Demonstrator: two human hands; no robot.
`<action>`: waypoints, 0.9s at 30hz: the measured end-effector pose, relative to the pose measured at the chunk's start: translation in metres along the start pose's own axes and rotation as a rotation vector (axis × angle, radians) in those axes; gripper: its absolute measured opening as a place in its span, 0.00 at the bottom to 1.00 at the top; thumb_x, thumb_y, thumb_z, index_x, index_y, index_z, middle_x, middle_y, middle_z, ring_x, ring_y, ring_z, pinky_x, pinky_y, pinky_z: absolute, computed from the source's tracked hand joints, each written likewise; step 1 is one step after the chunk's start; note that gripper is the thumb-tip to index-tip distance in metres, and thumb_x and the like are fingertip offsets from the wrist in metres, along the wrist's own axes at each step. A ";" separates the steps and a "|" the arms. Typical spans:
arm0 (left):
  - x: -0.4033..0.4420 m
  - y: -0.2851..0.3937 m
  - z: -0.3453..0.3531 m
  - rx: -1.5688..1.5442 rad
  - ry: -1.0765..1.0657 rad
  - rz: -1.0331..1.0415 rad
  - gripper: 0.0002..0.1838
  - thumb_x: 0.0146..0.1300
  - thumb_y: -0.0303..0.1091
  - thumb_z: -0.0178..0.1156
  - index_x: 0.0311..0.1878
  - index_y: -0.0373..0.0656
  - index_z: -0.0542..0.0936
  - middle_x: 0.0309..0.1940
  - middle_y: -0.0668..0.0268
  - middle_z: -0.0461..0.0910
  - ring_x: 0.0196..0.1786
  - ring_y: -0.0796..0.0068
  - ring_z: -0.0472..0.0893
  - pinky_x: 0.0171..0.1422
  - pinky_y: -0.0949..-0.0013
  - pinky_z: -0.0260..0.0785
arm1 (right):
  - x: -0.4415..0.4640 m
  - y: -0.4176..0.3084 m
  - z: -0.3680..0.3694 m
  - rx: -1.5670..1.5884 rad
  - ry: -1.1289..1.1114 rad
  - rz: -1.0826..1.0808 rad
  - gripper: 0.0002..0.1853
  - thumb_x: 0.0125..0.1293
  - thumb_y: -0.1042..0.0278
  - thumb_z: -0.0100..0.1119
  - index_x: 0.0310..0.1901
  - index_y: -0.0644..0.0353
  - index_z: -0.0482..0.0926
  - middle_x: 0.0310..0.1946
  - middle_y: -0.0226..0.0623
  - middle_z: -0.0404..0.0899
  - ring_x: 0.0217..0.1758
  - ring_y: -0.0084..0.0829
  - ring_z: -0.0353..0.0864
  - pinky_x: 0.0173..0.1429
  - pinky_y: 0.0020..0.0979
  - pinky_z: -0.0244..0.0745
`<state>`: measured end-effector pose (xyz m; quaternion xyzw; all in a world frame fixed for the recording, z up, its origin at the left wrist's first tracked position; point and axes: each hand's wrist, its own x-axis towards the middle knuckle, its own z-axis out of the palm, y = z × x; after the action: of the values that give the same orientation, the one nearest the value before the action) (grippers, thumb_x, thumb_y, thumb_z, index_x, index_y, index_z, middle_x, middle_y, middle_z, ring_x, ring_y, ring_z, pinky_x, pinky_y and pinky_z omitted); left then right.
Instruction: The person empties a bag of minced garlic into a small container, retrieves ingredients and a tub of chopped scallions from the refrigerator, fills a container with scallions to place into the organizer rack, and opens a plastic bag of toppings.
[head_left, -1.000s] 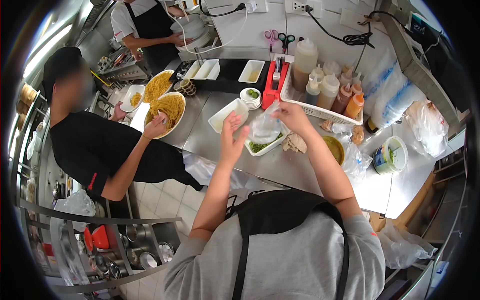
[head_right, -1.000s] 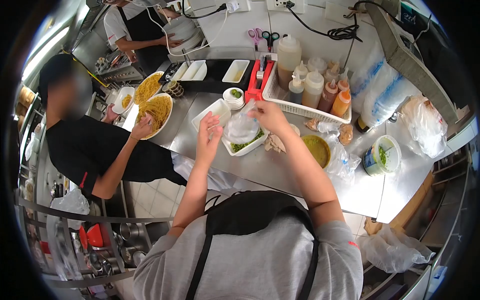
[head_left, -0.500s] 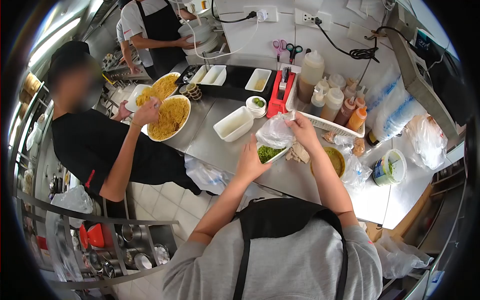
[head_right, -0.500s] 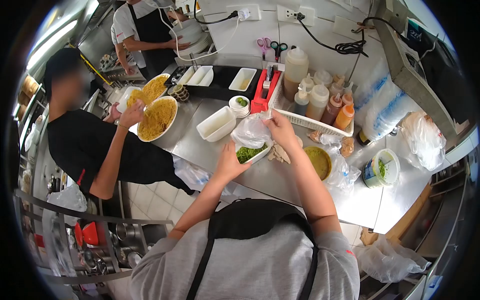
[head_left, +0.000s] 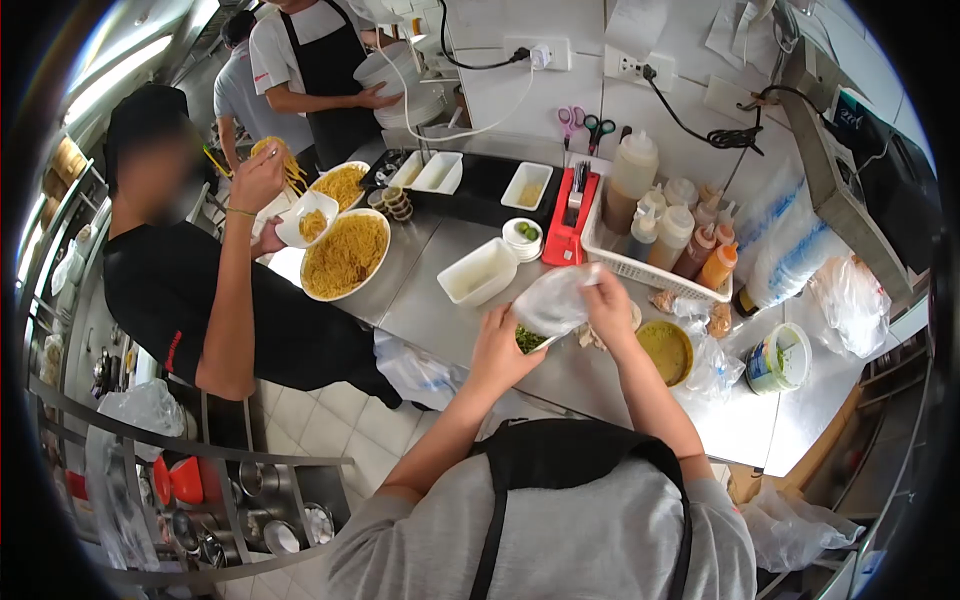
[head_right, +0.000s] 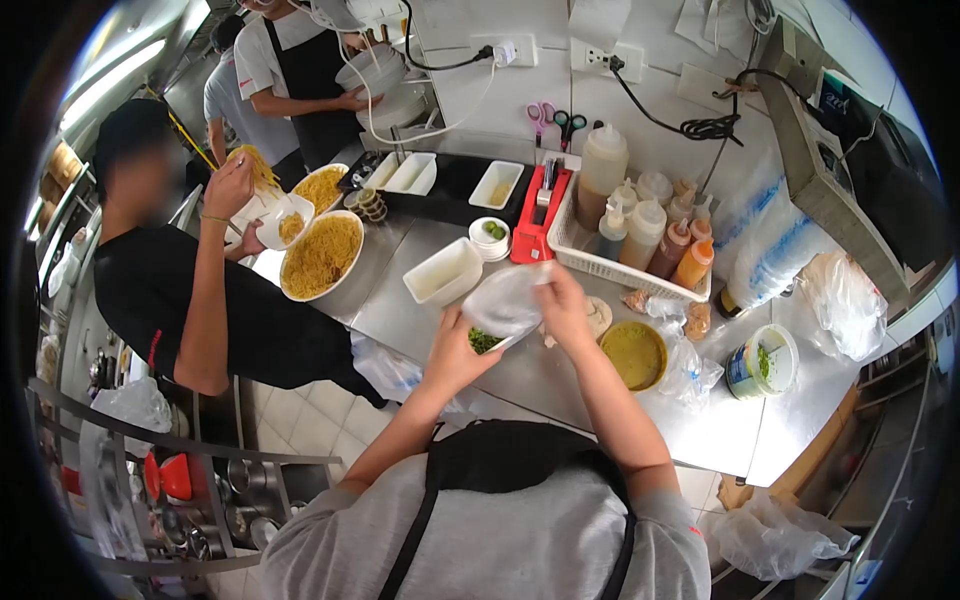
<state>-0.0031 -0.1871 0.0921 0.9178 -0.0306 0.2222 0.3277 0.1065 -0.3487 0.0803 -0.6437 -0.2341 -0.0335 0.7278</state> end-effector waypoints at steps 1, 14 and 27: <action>0.006 0.002 -0.008 0.004 0.016 -0.024 0.43 0.38 0.42 0.72 0.61 0.38 0.69 0.53 0.47 0.72 0.58 0.46 0.69 0.63 0.56 0.64 | 0.006 0.012 -0.013 0.137 0.180 0.166 0.09 0.64 0.78 0.53 0.45 0.62 0.75 0.41 0.29 0.78 0.40 0.21 0.75 0.46 0.22 0.70; 0.176 -0.074 -0.056 0.155 0.189 -0.310 0.44 0.43 0.53 0.69 0.60 0.33 0.69 0.54 0.44 0.72 0.58 0.45 0.69 0.62 0.53 0.63 | -0.129 0.030 -0.217 0.964 0.629 0.121 0.15 0.63 0.70 0.54 0.50 0.65 0.75 0.52 0.44 0.76 0.54 0.35 0.75 0.58 0.38 0.71; 0.271 -0.164 0.041 0.284 0.248 -0.486 0.52 0.44 0.58 0.69 0.63 0.27 0.62 0.59 0.43 0.67 0.65 0.47 0.64 0.68 0.51 0.57 | -0.301 -0.001 -0.222 0.990 0.720 -0.118 0.16 0.65 0.73 0.51 0.54 0.65 0.74 0.46 0.43 0.80 0.46 0.31 0.81 0.54 0.36 0.77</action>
<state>0.2897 -0.0599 0.0836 0.9007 0.2613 0.2498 0.2411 -0.0947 -0.6362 -0.0479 -0.1633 0.0034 -0.1764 0.9707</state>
